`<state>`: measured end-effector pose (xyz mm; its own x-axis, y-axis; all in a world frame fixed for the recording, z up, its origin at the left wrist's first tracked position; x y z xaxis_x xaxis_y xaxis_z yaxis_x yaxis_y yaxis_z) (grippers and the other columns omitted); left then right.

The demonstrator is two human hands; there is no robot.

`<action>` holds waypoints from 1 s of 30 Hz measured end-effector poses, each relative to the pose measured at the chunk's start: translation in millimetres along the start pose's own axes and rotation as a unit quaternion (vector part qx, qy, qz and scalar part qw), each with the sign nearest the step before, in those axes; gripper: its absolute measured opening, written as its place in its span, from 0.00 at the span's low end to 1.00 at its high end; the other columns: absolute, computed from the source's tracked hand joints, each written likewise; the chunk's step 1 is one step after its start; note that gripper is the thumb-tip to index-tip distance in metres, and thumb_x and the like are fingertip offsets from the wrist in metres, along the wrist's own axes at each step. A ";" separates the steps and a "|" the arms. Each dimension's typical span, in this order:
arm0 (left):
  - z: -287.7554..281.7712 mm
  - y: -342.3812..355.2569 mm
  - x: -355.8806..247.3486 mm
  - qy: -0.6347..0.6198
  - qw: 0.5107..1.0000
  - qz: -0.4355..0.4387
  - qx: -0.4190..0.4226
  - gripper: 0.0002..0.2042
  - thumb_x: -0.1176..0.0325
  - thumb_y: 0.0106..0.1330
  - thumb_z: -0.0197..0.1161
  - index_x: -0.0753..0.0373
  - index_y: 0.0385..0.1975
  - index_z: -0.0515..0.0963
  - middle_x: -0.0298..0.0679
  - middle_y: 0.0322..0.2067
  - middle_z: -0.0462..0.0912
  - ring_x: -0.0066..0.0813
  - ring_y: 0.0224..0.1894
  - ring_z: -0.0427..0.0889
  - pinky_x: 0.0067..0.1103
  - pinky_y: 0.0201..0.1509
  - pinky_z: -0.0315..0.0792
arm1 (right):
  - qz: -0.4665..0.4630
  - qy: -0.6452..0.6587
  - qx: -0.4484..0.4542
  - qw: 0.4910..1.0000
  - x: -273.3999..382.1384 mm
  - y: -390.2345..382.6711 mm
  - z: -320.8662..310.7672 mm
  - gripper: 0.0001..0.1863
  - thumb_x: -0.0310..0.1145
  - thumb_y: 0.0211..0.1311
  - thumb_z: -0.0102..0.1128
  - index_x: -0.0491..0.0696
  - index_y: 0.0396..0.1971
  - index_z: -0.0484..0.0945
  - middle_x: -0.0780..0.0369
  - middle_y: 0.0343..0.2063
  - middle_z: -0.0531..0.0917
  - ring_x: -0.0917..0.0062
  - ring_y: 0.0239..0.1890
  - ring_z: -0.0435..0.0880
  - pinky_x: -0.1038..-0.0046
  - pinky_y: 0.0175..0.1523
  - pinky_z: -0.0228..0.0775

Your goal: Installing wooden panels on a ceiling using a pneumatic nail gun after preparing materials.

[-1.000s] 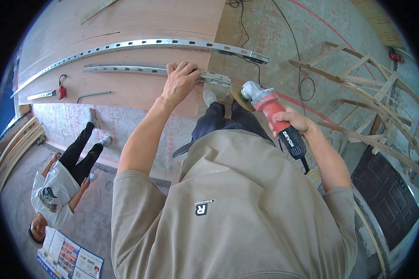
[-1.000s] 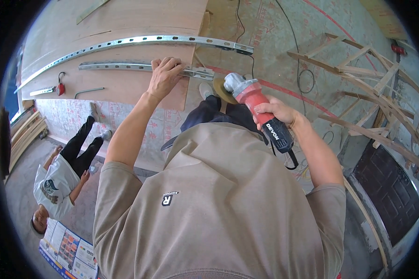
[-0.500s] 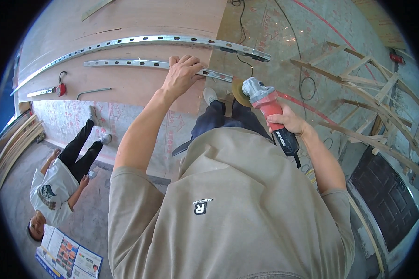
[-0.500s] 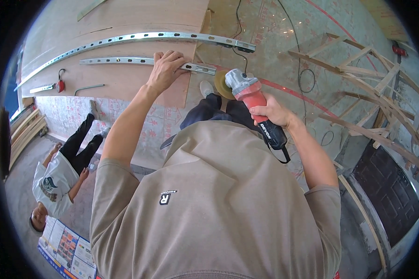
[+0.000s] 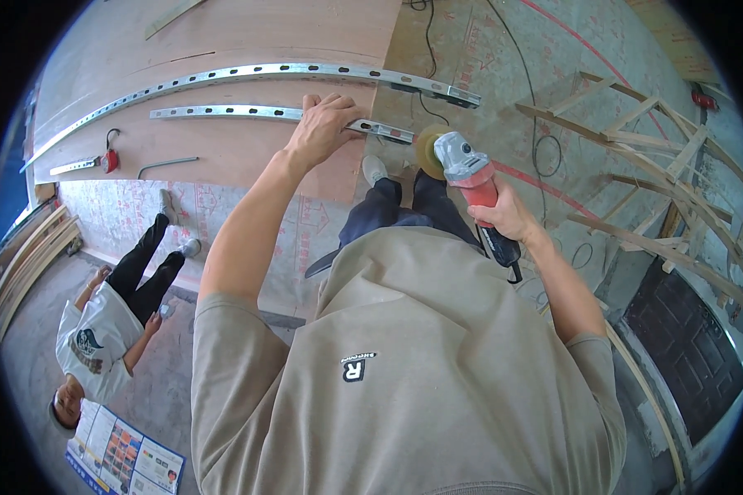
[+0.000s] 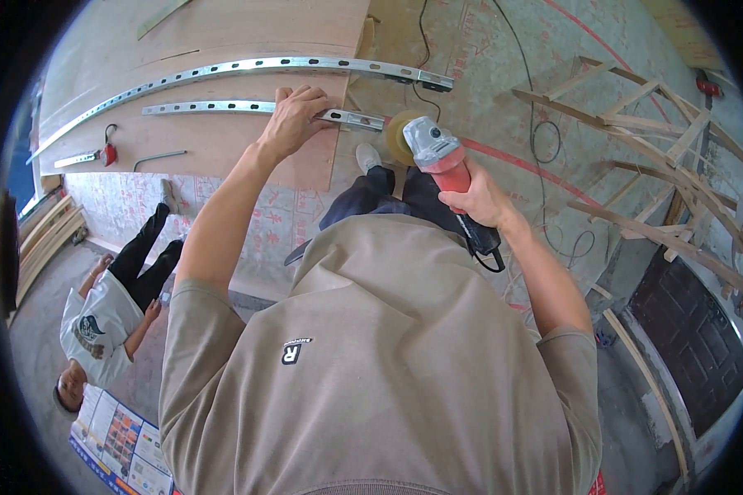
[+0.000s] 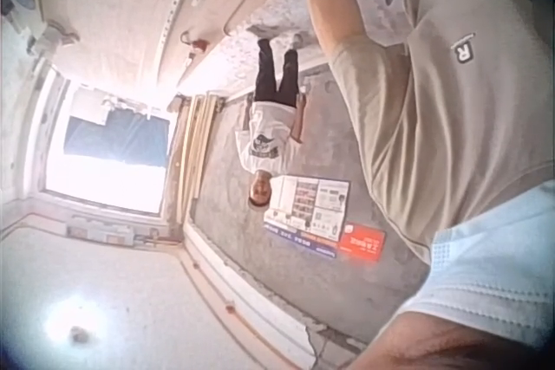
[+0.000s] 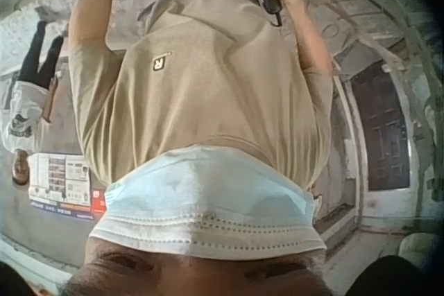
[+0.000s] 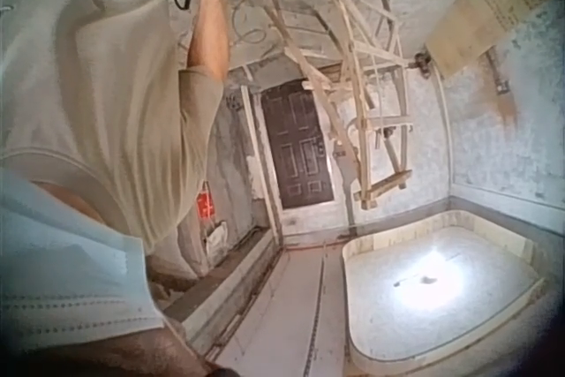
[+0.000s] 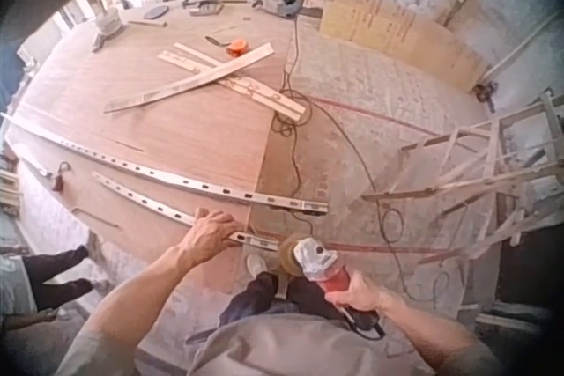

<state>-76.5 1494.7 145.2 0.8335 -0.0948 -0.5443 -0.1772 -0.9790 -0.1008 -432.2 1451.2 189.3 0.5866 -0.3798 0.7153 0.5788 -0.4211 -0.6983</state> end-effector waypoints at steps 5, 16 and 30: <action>-9.0 7.2 -5.5 -0.006 0.999 -0.022 0.047 0.19 0.64 0.57 0.72 0.51 0.49 0.82 0.33 0.41 0.81 0.33 0.52 0.76 0.35 0.57 0.58 | -0.179 -0.193 -0.141 0.954 0.3 -0.6 -4.5 0.35 0.35 0.49 0.73 0.41 0.57 0.70 0.51 0.45 0.83 0.59 0.44 0.85 0.62 0.52 0.76; -6.4 6.5 -4.5 -0.013 0.999 -0.029 0.045 0.17 0.64 0.57 0.72 0.51 0.48 0.83 0.33 0.40 0.80 0.33 0.52 0.76 0.34 0.55 0.58 | -0.125 -0.240 -0.159 0.950 13.8 10.7 0.7 0.28 0.37 0.49 0.73 0.43 0.47 0.72 0.47 0.41 0.83 0.50 0.45 0.84 0.57 0.49 0.75; -4.5 2.5 -6.2 -0.007 0.999 -0.032 0.036 0.17 0.66 0.57 0.72 0.52 0.48 0.82 0.33 0.42 0.80 0.33 0.53 0.76 0.36 0.58 0.57 | -0.103 -0.263 -0.149 0.948 19.8 10.9 -1.4 0.34 0.42 0.49 0.72 0.42 0.54 0.71 0.46 0.43 0.84 0.48 0.47 0.83 0.56 0.51 0.75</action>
<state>-79.7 1492.1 152.1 0.8375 -0.0294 -0.5457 -0.1607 -0.9676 -0.1946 -415.1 1437.9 195.8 0.7248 0.1671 0.6684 0.5731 -0.6847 -0.4502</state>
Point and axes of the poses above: each hand's wrist, its own y-axis towards the middle knuckle, its own z-axis out of the palm, x = y × z, the point moved 3 cm from there along y, towards the middle knuckle
